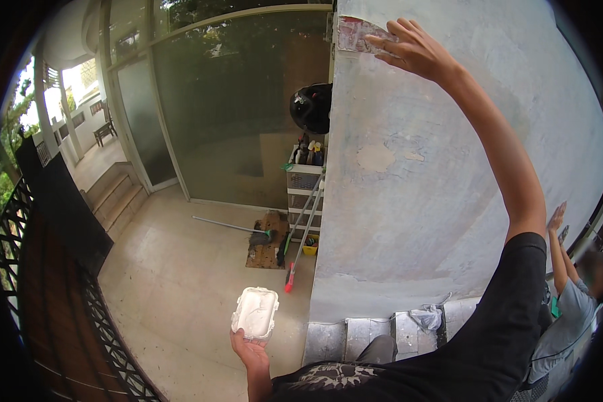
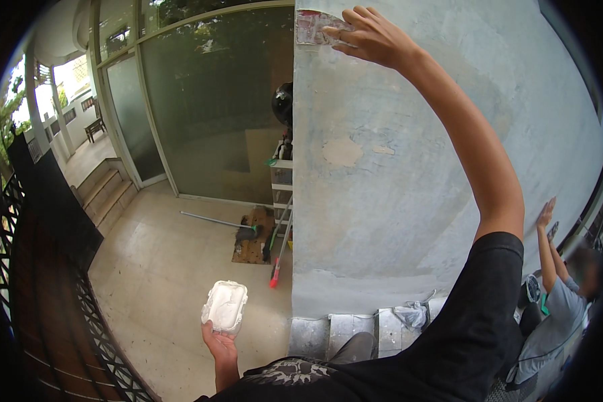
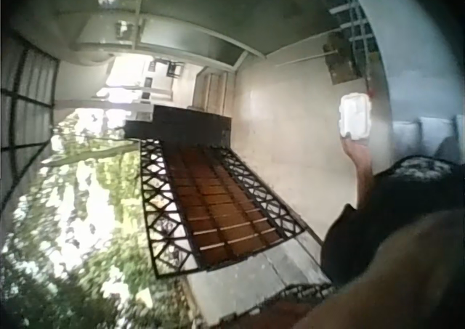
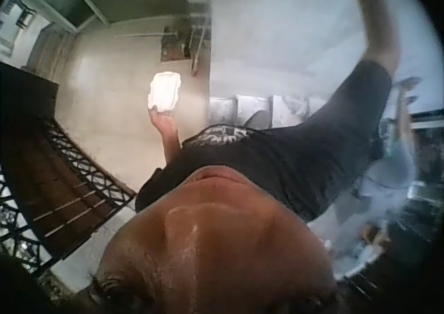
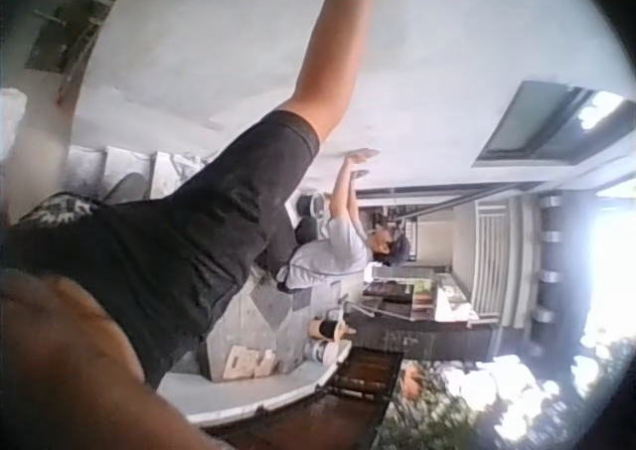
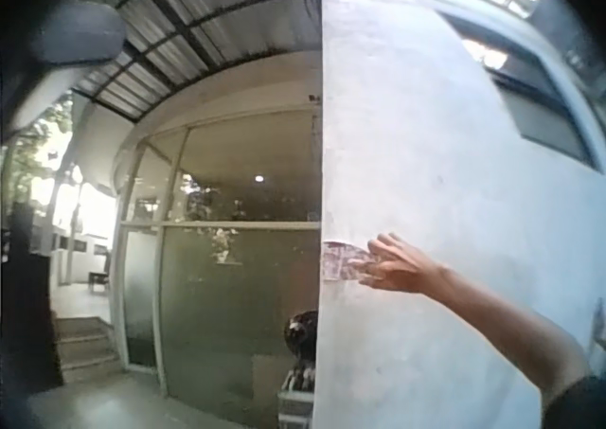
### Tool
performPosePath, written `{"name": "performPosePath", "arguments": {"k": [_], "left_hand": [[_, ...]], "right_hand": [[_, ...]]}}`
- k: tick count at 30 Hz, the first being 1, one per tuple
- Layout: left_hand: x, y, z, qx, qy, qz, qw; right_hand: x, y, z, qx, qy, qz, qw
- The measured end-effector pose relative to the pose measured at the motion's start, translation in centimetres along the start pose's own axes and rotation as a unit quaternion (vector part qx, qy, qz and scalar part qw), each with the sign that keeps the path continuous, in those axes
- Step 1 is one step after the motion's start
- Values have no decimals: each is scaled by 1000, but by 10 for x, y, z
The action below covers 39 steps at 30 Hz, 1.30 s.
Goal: The person applies filler putty to a concrete wall using a scraper tool.
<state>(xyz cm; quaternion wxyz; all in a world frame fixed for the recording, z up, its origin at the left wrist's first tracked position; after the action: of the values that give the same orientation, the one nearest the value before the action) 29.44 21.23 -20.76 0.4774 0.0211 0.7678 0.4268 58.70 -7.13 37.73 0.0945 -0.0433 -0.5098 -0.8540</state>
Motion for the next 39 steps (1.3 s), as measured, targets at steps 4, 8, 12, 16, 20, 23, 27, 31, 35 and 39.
{"name": "performPosePath", "arguments": {"k": [4,8,12,16,20,23,27,31,35,39], "left_hand": [[7,1,3,-4,21,-6,1000],[8,1,1,0,22,-11,1000],[2,0,1,11,3,-1,1000],[4,-4,4,17,0,-3,1000],[5,0,2,15,4,-9,1000],[-1,-3,5,15,-13,-11,1000],[-8,-3,3,21,-20,1,1000],[-5,4,-1,11,-15,11,1000],[-7,1,-1,19,-28,26,999],[-6,1,-3,28,-19,30,999]], "right_hand": [[-3,2,1,-15,-16,2,1000],[5,2,-2,-4,-6,6,1000],[5,2,-2,2,7,-10,1000],[13,-6,-10,9,36,-23,999],[24,-8,-35,-23,-20,34,999],[44,-7,-38,-33,-29,35,998],[70,3,-24,-46,60,30,997],[95,-1,19,-131,103,37,985],[102,-11,36,-232,140,-55,961],[65,-9,45,-287,77,-106,949]]}}
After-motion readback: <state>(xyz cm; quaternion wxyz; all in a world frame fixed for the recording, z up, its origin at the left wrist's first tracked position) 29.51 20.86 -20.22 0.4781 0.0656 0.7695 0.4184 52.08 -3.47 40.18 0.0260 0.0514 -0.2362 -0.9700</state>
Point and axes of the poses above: each hand's wrist, its own z-axis towards the middle knuckle, its own x-axis out of the back of the hand, y = z × x, the point moved 10 cm from there along z, towards the middle knuckle, and after that the axes turned 3 degrees about -y, right-handed, at the moved point
